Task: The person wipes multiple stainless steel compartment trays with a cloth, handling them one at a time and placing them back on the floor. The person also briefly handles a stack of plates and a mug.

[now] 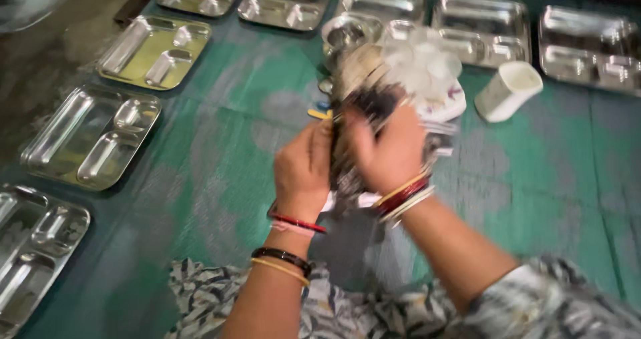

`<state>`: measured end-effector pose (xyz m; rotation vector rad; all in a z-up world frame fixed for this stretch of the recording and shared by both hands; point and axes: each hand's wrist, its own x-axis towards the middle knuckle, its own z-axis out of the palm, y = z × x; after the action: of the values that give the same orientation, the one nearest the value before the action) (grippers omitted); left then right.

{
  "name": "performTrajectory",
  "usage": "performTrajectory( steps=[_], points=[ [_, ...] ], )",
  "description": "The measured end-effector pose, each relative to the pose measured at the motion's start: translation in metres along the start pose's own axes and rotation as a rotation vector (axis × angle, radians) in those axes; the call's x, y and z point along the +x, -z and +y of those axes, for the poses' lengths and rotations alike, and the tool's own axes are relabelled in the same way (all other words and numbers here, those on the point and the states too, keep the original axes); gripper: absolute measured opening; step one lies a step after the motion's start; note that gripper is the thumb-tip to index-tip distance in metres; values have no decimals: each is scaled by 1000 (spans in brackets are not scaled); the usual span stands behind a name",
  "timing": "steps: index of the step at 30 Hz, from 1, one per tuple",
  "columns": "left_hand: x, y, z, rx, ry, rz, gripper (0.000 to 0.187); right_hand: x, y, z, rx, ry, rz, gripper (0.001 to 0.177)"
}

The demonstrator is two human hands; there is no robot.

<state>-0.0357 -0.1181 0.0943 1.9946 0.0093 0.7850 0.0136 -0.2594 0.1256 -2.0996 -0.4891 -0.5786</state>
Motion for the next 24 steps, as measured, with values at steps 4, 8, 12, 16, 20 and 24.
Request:
performTrajectory(
  steps=[4, 8, 12, 16, 20, 24],
  points=[
    [1, 18, -6, -88, 139, 130, 38, -5, -23, 1, -81, 394, -103, 52],
    [1, 19, -13, -37, 249, 204, 46, -12, -41, 47, 54, 395, 72, 57],
    [8, 8, -20, 22, 231, 235, 48, -28, -58, 104, 204, 163, 201, 59],
    [15, 6, -36, -12, 258, 277, 46, -58, -77, 135, 316, -154, 163, 58],
    [23, 9, -56, 60, 350, 307, 45, -99, -91, 121, 193, -216, 38, 69],
    [26, 7, -76, 135, 339, 312, 46, -140, -90, 78, 84, -124, -128, 67]
  ],
)
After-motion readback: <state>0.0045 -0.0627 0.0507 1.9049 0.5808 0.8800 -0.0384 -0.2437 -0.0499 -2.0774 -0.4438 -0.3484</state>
